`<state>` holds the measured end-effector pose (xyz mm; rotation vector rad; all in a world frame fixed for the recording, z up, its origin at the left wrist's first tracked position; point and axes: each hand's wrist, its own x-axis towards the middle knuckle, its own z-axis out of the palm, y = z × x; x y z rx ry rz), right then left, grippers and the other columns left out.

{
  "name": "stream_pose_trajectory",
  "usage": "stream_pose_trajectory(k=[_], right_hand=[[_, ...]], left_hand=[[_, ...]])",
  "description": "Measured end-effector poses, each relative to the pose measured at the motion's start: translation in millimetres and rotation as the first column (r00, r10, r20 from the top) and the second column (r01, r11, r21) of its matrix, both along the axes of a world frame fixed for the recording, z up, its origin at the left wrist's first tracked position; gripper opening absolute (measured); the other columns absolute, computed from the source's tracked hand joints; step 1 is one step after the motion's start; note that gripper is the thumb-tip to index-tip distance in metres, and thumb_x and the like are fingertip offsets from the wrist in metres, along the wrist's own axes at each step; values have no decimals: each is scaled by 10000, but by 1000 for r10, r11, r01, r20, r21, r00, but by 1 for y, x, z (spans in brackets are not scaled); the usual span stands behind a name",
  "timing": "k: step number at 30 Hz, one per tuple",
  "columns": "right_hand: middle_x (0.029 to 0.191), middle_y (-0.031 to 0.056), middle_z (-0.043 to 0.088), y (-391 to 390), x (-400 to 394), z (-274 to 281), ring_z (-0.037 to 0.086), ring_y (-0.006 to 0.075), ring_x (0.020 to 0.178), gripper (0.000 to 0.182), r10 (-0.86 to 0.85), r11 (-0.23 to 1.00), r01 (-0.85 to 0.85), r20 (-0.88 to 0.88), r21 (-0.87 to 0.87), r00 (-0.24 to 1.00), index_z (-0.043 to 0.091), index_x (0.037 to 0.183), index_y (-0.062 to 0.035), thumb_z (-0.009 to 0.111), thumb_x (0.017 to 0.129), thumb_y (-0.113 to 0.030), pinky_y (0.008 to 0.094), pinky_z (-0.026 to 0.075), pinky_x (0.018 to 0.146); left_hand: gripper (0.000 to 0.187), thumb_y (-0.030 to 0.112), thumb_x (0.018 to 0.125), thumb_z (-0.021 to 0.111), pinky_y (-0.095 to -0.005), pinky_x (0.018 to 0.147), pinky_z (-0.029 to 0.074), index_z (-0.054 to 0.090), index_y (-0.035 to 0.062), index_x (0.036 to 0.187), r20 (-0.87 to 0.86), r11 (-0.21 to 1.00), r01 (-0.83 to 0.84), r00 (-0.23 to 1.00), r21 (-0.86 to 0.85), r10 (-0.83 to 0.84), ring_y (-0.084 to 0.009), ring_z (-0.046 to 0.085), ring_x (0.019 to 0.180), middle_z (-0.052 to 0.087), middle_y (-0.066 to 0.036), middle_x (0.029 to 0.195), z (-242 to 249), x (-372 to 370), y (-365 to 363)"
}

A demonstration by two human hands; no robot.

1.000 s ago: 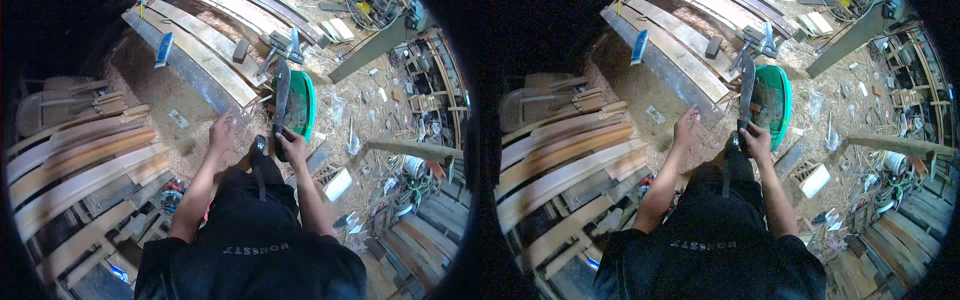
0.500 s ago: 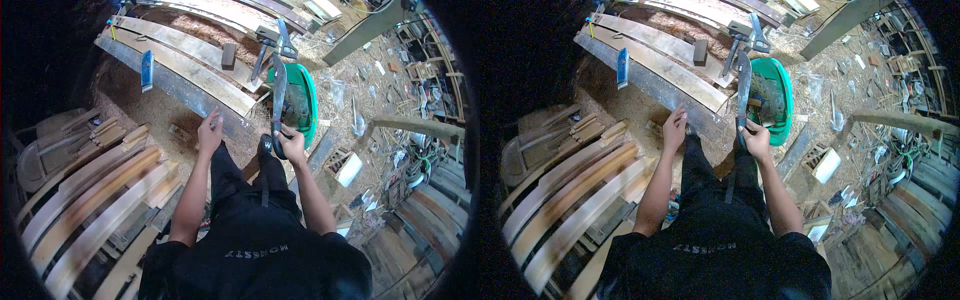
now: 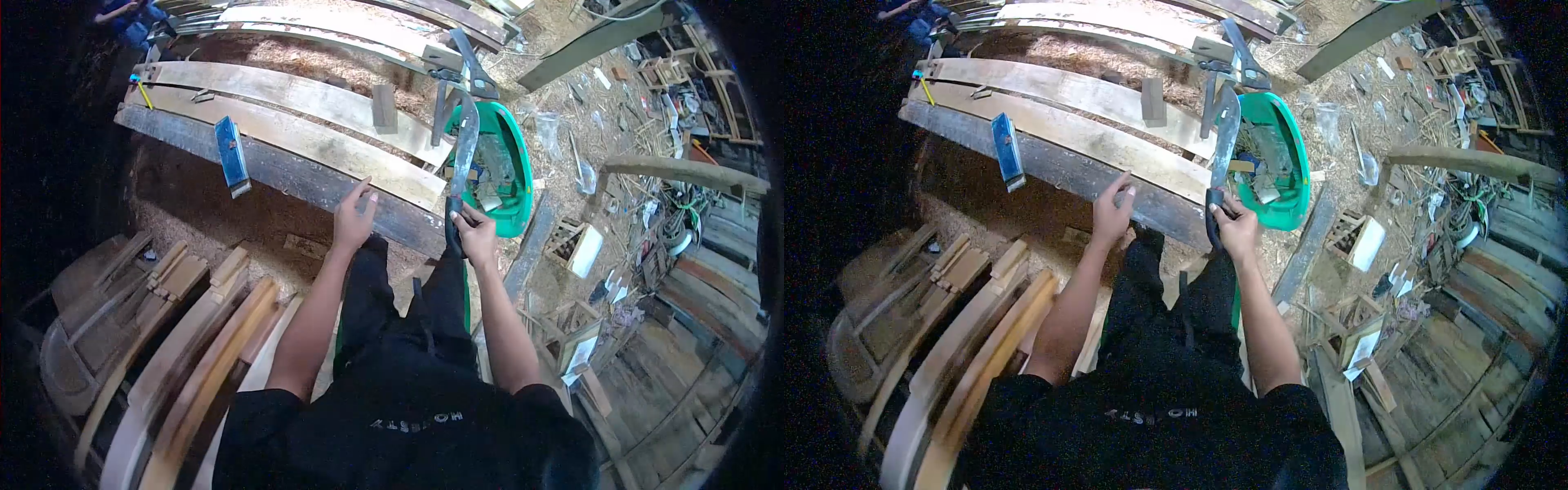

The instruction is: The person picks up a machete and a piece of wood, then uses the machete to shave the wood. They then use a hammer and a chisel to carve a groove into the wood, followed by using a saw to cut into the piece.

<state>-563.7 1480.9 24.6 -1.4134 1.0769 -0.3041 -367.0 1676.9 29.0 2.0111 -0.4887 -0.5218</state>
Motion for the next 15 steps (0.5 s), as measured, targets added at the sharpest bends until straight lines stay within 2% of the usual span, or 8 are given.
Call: stream_pose_trajectory(k=[3,4,6,7,10,12,14,15], right_hand=[[1012,79,768,15,25,-11,649,80,842,383,-66,996,72,-99,57,993,697,1255,4,741,880,-61,256,527,784],[1007,71,762,16,30,-17,635,68,836,380,-21,998,31,-175,60,984,689,1263,13,727,888,-35,245,523,774],[1010,69,757,24,43,-38,637,70,856,398,-85,992,86,-6,91,996,678,1279,13,729,888,-36,242,519,775],[1016,73,757,26,49,-56,645,78,876,406,-97,990,93,34,110,995,672,1288,14,727,888,-31,243,515,781],[1086,92,745,29,56,-99,662,99,947,389,-97,988,97,-1,122,995,677,1273,28,722,889,-17,257,526,848],[1040,75,747,27,61,-125,643,80,894,391,-87,992,91,-44,91,995,683,1267,27,735,881,-6,237,516,798],[1017,57,742,26,66,-156,635,68,867,377,-134,967,135,-20,214,991,697,1255,11,737,880,-8,228,508,768],[1023,52,738,25,66,-170,635,64,875,393,-100,975,108,-53,195,994,683,1273,17,737,886,-16,225,514,768]], left_hand=[[394,151,956,648,-390,964,506,629,26,1329,-2,995,87,996,39,-87,-314,675,1096,709,-189,1151,-20,29,2],[389,150,954,649,-394,977,499,632,25,1322,1,990,124,992,63,-125,-319,668,1112,705,-187,1163,-29,36,3],[390,142,945,651,-404,1002,486,634,22,1316,-61,992,115,992,62,-111,-331,653,1142,693,-193,1196,-53,50,-6],[382,148,950,651,-397,987,496,639,19,1309,3,989,128,992,76,-128,-315,655,1149,693,-186,1214,-68,58,-10],[375,152,944,656,-402,1002,494,647,40,1302,70,982,149,985,113,-158,-323,639,1183,681,-187,1254,-103,73,-26],[392,117,921,649,-445,1040,468,628,31,1303,158,978,169,969,125,-188,-377,602,1199,653,-190,1266,-124,80,-38],[399,111,917,651,-451,1050,460,626,41,1310,172,976,172,966,136,-194,-380,582,1219,642,-182,1276,-151,89,-48],[408,104,914,653,-457,1060,452,623,51,1317,189,975,171,962,141,-197,-383,562,1239,630,-173,1286,-166,91,-51]])
